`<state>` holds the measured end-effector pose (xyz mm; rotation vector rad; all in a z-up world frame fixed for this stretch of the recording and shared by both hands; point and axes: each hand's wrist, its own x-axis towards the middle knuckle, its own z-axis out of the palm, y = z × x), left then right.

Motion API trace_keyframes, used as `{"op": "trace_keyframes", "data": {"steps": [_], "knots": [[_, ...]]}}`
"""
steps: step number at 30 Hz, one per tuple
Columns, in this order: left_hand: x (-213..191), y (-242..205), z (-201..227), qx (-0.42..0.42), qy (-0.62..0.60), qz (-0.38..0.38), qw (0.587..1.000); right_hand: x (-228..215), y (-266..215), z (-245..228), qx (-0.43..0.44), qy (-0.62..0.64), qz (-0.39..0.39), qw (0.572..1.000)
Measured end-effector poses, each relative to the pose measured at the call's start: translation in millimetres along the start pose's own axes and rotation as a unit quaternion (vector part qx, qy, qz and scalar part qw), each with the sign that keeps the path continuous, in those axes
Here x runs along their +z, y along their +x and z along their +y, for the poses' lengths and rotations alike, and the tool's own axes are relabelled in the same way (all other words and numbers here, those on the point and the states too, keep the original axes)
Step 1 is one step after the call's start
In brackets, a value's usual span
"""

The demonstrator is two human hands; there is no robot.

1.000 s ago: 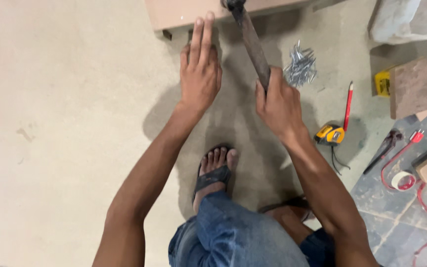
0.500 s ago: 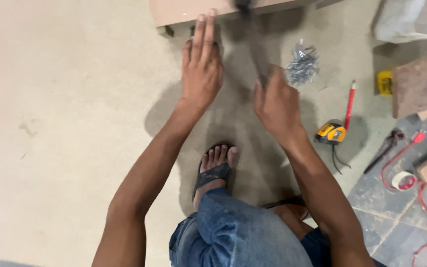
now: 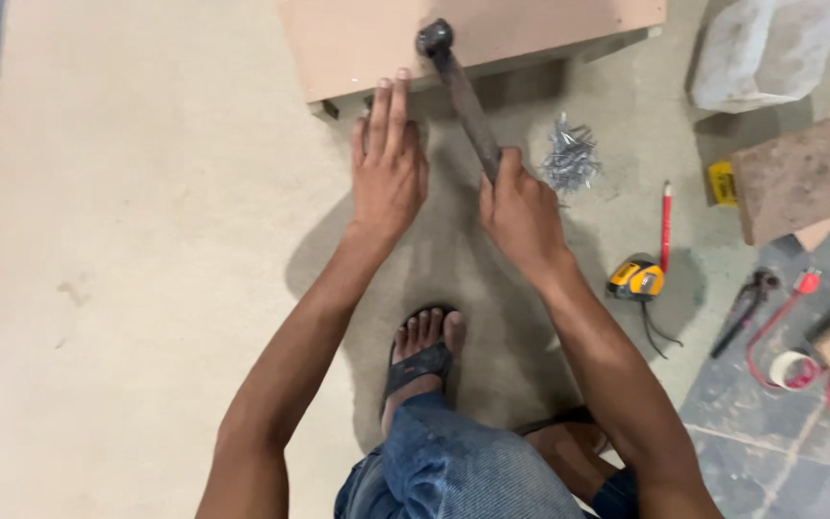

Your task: The person hammers nails into a wooden box using a hammer, then places the box into a larger wooden structure and applies adhesive to the edges.

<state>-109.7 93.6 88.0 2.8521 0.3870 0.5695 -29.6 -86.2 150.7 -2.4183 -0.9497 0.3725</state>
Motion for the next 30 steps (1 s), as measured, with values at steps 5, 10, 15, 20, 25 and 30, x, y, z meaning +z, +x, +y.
{"op": "trace_keyframes", "data": {"steps": [5, 10, 15, 20, 25, 30], "knots": [[-3.3, 14.8, 5.6, 0.0, -0.04, -0.038, 0.998, 11.4, -10.0, -1.4, 0.028, 0.047, 0.044, 0.998], [0.6, 23.4, 11.0, 0.001, -0.035, -0.06, 0.998, 19.0, -20.9, -2.4, 0.079, 0.145, 0.06, 0.984], [-3.4, 20.5, 11.2, 0.015, -0.017, -0.06, 0.998, 26.5, -24.9, 3.5, 0.119, 0.21, 0.057, 0.969], [-12.2, 18.7, 10.2, 0.038, -0.027, -0.054, 0.997, 25.4, -22.5, 8.4, 0.187, 0.433, 0.006, 0.882], [-7.8, 20.3, 9.5, 0.038, -0.019, -0.076, 0.996, 19.6, -14.2, 17.8, 0.178, 0.531, -0.093, 0.823], [-14.6, 19.5, 15.1, 0.027, -0.049, -0.079, 0.995, 18.3, 27.6, 12.6, 0.191, 0.546, -0.101, 0.809]]}}
